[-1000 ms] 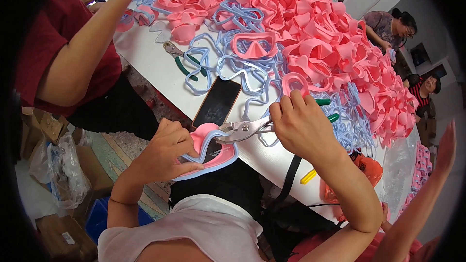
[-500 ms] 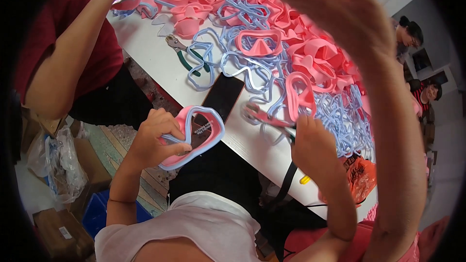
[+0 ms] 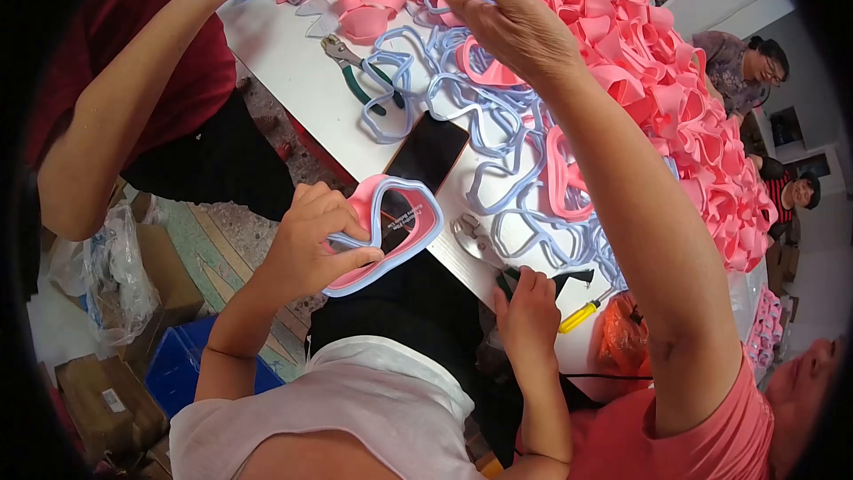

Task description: Assembling and inspecting pink and blue eye masks or goggles at a workshop table.

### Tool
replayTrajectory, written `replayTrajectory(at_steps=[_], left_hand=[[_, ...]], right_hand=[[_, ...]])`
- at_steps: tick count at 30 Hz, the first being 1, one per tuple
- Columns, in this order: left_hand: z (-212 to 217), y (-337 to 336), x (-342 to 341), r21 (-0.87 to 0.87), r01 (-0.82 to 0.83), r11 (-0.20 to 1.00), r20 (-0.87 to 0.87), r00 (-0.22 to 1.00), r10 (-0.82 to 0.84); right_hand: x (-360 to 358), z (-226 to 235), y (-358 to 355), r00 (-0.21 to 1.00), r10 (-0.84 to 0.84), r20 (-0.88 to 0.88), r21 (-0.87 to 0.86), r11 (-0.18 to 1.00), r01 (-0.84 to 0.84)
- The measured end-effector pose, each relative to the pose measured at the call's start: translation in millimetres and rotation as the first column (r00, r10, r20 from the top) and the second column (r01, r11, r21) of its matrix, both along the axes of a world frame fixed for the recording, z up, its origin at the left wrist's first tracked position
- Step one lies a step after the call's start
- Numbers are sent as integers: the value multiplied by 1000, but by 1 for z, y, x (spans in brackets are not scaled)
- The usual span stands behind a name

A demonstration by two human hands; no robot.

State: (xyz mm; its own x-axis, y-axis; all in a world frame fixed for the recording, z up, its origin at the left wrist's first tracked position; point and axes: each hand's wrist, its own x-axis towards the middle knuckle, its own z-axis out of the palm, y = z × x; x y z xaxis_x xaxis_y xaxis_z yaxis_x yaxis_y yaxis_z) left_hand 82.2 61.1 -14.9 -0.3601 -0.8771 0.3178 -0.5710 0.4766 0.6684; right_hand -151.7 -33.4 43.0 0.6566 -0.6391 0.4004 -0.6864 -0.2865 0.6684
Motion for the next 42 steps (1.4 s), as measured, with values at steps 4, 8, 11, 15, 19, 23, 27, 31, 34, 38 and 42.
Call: replayTrajectory(at_steps=[4,8,11,15,19,23,27,31,34,38,42], left_hand=[[-11,-10,-17,-101,256,961,-77,961,-264],[-21,11,-24,-92,377,921,-116,915,-386],[-34,29,-31,-73,399,914,-144,903,-405],[-60,56,-31,-20,357,934,-152,922,-355],[-66,71,-45,-60,138,989,-306,940,-149],[-93,77,-46,-62,216,974,-299,927,-225],[-104,90,-46,86,219,972,-369,913,-173],[-104,92,-49,148,232,961,-328,929,-173],[-109,92,-51,162,241,957,-336,925,-176],[-114,94,-56,207,235,950,-340,927,-156],[-123,99,-59,232,248,941,-361,920,-153]], right_hand=[[-19,-16,110,768,-179,615,296,955,-14],[-13,-40,174,321,-343,883,427,870,-245],[-12,-60,166,284,-345,894,437,811,-388],[-14,-80,178,218,-489,845,529,702,-476],[-6,-89,188,356,-418,836,548,662,-511],[-1,-104,195,373,-410,832,554,636,-538],[-2,-115,205,327,-489,809,584,601,-545],[-4,-123,207,342,-470,814,580,616,-533],[-1,-131,209,342,-456,822,569,639,-518],[1,-143,209,301,-459,836,547,656,-519],[1,-156,213,248,-495,833,544,645,-537]])
